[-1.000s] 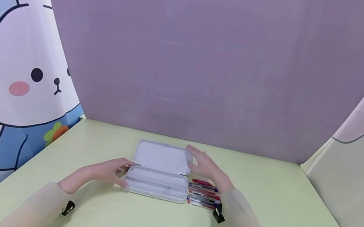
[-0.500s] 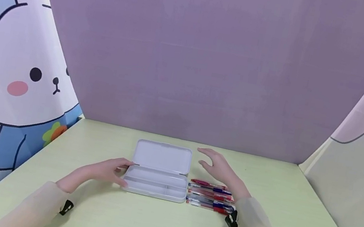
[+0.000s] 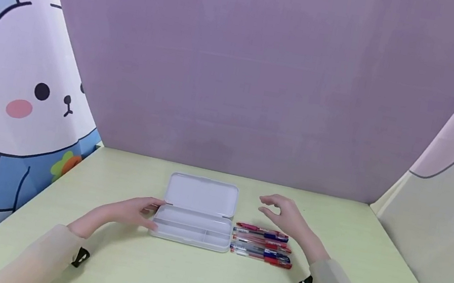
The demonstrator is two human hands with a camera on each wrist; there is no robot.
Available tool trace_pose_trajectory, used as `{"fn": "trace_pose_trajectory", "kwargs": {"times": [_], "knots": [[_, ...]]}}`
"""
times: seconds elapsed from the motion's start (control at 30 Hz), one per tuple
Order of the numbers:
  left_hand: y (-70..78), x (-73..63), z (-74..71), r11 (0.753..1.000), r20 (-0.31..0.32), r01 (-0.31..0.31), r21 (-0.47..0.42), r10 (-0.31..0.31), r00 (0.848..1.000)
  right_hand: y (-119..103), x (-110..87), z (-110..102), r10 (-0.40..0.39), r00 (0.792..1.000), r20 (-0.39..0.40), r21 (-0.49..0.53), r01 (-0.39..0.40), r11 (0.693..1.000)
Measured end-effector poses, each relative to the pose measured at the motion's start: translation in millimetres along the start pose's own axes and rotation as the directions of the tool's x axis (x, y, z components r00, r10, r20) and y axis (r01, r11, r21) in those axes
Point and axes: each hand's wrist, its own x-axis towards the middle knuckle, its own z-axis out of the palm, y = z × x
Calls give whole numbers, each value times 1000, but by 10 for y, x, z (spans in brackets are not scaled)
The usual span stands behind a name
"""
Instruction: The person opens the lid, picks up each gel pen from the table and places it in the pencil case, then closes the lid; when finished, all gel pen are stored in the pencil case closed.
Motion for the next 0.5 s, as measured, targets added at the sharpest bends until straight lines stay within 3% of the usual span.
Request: {"fn": "trace_pose_trajectory", "kwargs": {"times": [0.5], "knots": [[-14, -11, -13, 1000, 19, -9, -19, 10, 1000, 108, -273, -82, 26, 1000, 17, -43, -25, 999]]}}
